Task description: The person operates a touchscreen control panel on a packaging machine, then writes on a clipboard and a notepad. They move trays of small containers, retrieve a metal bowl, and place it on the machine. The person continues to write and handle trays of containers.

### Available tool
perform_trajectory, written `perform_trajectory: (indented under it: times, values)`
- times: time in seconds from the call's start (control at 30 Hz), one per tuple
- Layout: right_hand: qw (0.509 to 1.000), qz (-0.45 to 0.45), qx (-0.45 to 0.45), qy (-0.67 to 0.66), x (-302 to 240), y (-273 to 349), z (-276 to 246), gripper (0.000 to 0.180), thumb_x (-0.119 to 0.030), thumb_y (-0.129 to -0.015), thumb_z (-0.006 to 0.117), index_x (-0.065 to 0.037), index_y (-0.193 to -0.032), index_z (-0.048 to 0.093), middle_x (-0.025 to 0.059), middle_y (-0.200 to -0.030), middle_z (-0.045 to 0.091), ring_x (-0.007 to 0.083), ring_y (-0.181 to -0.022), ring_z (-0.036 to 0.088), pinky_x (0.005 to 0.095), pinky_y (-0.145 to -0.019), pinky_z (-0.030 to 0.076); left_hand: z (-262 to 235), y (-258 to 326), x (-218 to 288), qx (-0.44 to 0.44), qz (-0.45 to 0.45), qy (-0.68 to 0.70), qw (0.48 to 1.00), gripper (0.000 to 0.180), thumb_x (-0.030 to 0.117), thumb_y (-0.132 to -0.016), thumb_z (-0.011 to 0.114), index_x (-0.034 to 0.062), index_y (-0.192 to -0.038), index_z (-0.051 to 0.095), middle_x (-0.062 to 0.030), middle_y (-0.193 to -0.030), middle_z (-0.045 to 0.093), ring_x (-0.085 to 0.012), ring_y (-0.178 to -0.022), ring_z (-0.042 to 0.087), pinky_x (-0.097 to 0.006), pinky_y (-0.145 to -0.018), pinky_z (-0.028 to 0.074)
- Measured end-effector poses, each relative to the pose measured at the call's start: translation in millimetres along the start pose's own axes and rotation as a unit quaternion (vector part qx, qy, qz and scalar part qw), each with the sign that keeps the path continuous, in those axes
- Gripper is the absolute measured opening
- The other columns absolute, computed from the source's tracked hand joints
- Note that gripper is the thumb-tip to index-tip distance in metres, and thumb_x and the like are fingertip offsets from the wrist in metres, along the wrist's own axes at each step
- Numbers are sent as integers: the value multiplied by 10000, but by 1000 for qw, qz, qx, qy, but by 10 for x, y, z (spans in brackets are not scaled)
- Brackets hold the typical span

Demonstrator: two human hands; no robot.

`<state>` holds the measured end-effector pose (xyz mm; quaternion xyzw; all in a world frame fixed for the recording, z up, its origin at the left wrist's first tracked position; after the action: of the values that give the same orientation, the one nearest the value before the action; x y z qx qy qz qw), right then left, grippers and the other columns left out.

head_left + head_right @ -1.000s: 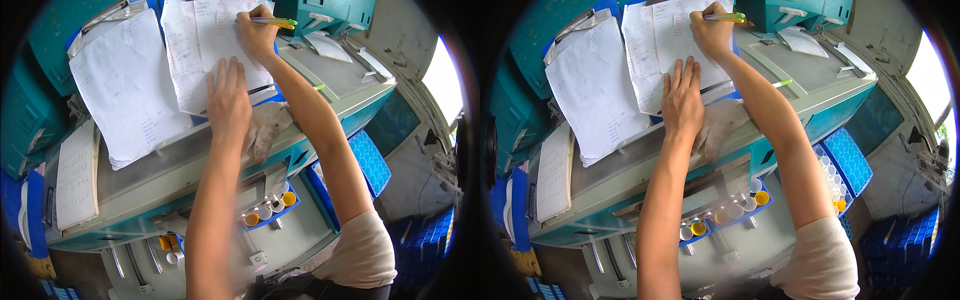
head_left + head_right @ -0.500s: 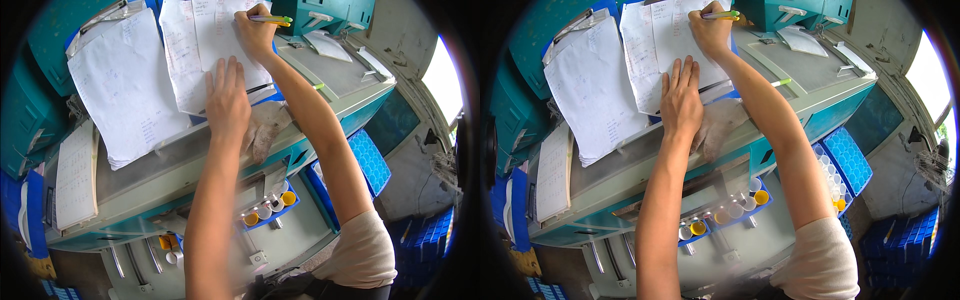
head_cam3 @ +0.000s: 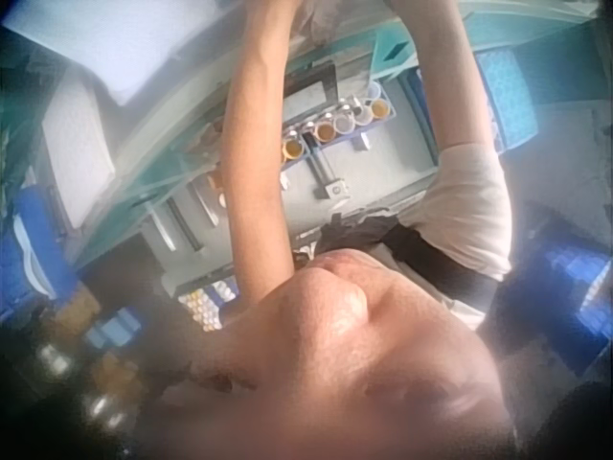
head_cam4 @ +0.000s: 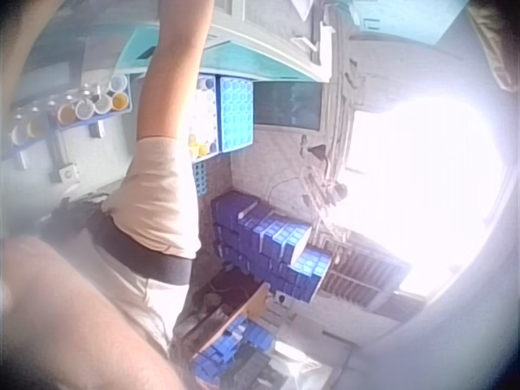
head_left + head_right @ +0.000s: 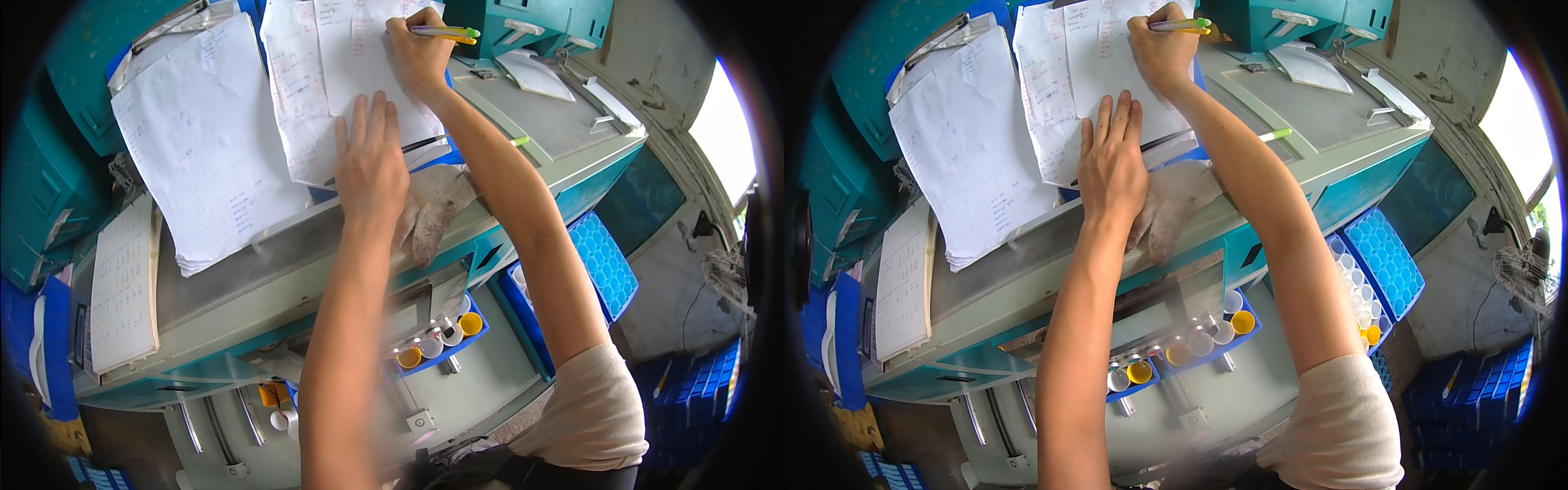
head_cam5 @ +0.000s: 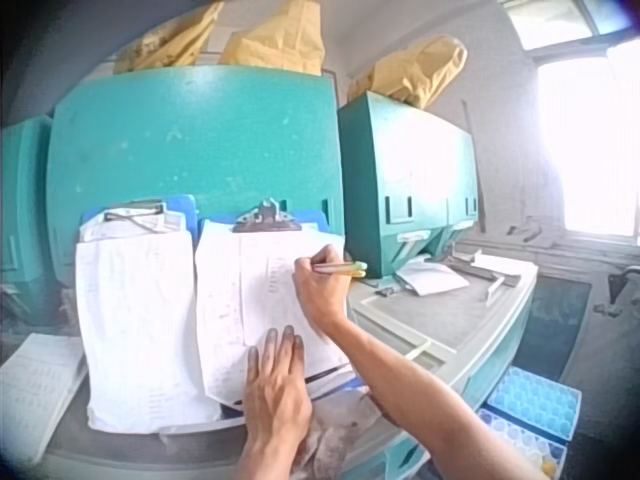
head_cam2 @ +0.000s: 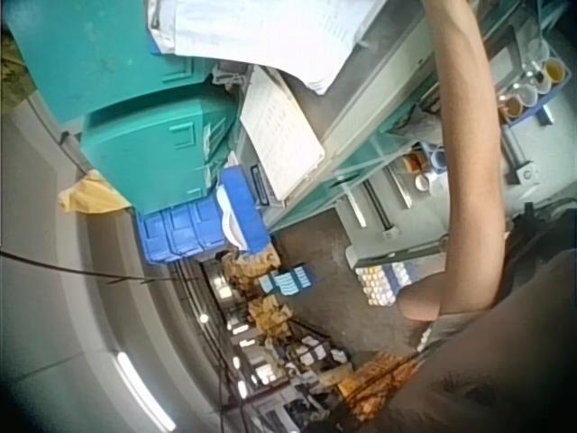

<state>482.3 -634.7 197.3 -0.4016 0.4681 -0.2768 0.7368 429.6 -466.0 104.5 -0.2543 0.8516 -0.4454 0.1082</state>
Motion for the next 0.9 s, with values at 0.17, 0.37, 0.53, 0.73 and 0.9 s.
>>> perform_trajectory:
  times: [0.17,0.37,0.53,0.73,0.9]
  values:
    - [1000,9,-4,16,14,6,-3,257,-144,-793,680,-1,-697,489,142,-616,518,259,-610,508,448,-602,419,-9,-1,7,-2,-3,8,1000,548,-71,-893,486,18,-1429,562,-101,-1560,492,-315,-1482,403,-521,-1221,324]
    - [998,47,-42,4,-21,-48,-84,199,-147,-852,708,9,-779,608,107,-703,620,181,-656,568,355,-626,475,-7,2,-1,12,9,6,1000,518,-45,-886,517,7,-1398,576,-112,-1537,508,-323,-1470,413,-527,-1208,334]
    - [995,54,-71,-49,-310,22,-622,265,-216,-866,762,7,-921,630,108,-800,658,168,-748,620,345,-714,515,-5,-5,-10,36,25,11,999,517,-68,-896,481,21,-1395,583,-104,-1556,491,-333,-1472,412,-539,-1197,347]
    - [999,34,-33,6,-456,615,-1421,148,-112,-954,738,-44,-1026,629,24,-872,608,89,-783,531,244,-703,460,-134,8,11,64,6,69,996,454,-38,-924,500,-30,-1373,572,-196,-1572,436,-384,-1495,357,-512,-1220,309]
    - [987,-45,-111,108,-423,684,-1447,181,-170,-900,742,-79,-1015,635,131,-964,595,353,-823,628,422,-730,510,-551,-46,90,123,-38,104,986,402,-29,-917,588,6,-1318,614,-210,-1578,417,-428,-1479,369,-504,-1210,337]
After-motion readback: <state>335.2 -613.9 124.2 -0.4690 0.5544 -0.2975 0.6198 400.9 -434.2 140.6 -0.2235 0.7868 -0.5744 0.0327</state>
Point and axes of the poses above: each hand's wrist, its own y-axis away from the middle knuckle, its own z-axis out of the palm, x = y × z, the point moved 2 cm from there along -y, towards the middle knuckle
